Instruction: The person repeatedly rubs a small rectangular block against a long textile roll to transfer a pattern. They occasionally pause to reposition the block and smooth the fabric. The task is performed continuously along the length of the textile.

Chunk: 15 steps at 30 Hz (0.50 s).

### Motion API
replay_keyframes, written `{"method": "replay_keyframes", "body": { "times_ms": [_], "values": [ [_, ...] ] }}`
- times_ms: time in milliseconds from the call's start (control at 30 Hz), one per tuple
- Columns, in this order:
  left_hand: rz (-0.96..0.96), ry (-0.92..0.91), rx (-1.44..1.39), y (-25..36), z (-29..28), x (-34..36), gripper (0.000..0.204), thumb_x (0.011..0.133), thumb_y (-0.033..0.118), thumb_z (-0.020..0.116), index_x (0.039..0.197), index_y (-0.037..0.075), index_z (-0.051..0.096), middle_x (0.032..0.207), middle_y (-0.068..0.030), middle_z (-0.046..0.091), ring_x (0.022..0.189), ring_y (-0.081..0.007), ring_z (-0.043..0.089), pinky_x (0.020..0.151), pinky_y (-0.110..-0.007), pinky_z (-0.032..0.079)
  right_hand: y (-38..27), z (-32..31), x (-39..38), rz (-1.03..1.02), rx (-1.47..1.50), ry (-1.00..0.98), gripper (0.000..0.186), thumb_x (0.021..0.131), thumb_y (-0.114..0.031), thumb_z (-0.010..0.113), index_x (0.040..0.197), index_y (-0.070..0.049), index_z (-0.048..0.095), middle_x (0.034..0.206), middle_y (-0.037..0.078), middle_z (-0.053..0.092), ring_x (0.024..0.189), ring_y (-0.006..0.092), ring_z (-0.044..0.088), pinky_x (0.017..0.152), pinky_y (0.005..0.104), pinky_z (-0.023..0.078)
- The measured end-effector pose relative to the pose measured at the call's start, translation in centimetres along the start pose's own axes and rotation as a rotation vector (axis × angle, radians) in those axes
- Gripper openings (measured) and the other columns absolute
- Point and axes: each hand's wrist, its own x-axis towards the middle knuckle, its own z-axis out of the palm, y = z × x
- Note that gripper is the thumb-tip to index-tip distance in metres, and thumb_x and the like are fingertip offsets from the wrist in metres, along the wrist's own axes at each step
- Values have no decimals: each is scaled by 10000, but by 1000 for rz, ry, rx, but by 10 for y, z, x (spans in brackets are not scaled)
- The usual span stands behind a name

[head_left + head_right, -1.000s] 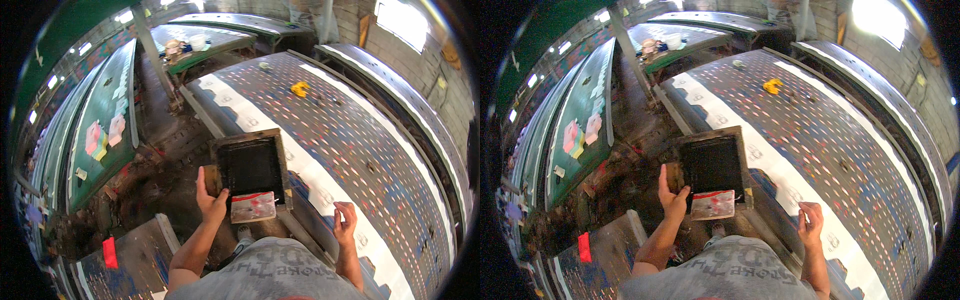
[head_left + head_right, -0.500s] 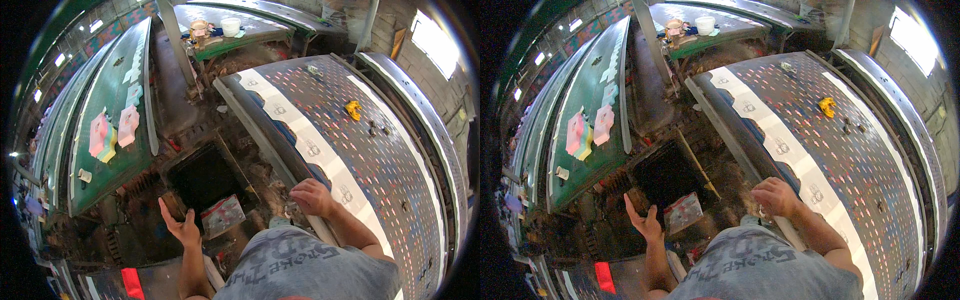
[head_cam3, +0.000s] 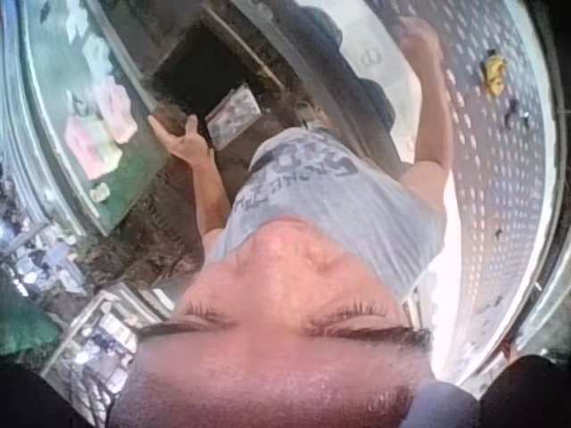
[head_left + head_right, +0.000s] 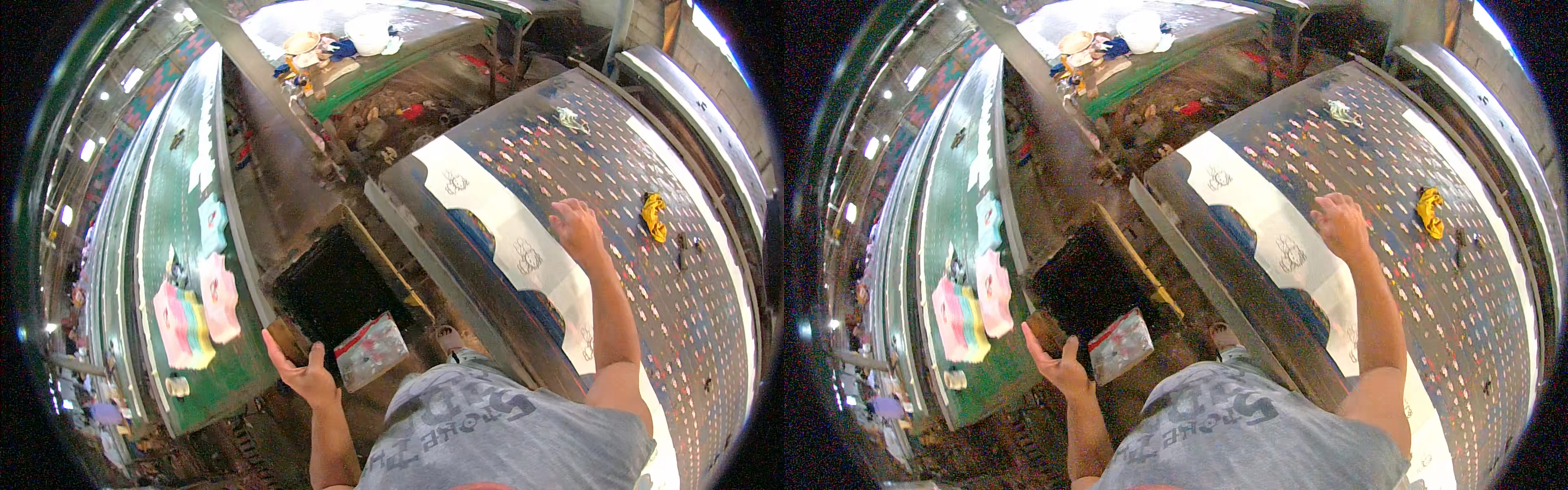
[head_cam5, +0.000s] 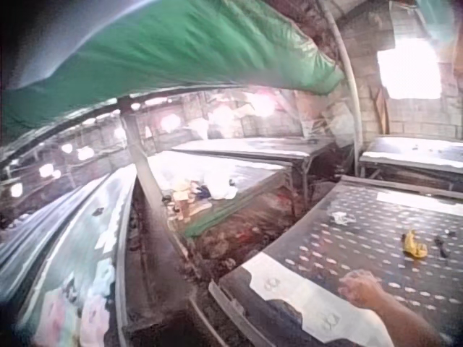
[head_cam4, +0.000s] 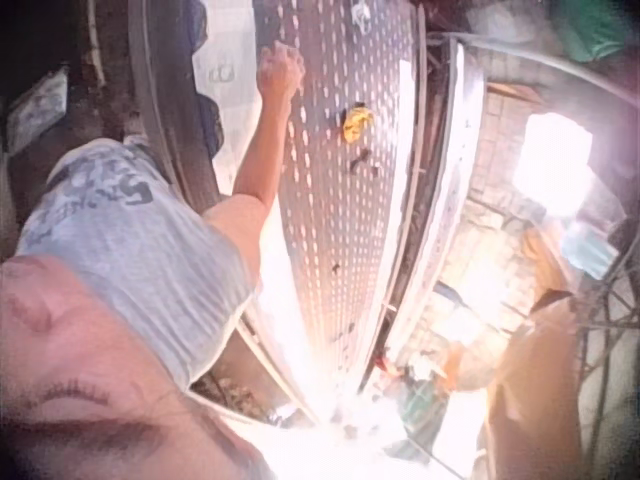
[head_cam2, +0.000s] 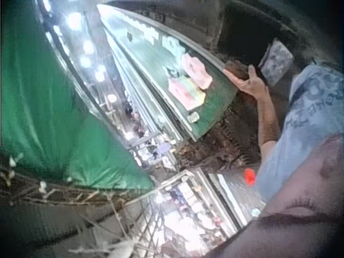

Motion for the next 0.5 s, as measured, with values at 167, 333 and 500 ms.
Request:
{"method": "replay_keyframes", "body": {
  "times_ms": [167, 333, 500],
  "values": [
    [-18, -40, -75, -8, 54, 112, 1081, 830, -195, 734, 1819, 60, 378, 1791, -140, 458, 1588, -285, 496, 1354, -442, 360, -26, 25, 88, -27, -94, -115, 401, 1102, -369, 750, 1394, -98, 790, 1454, 156, 725, 1388, 391, 646, 1156, 550, 528],
    [7, -124, -90, -49, 119, 228, 1059, 844, -181, 724, 1818, 44, 374, 1796, -156, 455, 1595, -297, 491, 1359, -454, 357, -50, 72, 153, 130, -117, -136, 443, 1125, -432, 713, 1407, -99, 788, 1436, 167, 746, 1373, 402, 659, 1141, 564, 528],
    [58, -255, -166, -115, 195, 363, 1041, 845, -173, 726, 1810, 30, 390, 1781, -177, 481, 1593, -296, 497, 1359, -439, 350, -85, 129, 236, 409, -263, -232, 563, 1134, -567, 648, 1256, -59, 857, 1259, 214, 837, 1241, 444, 755, 1102, 588, 548]
  ]
}}
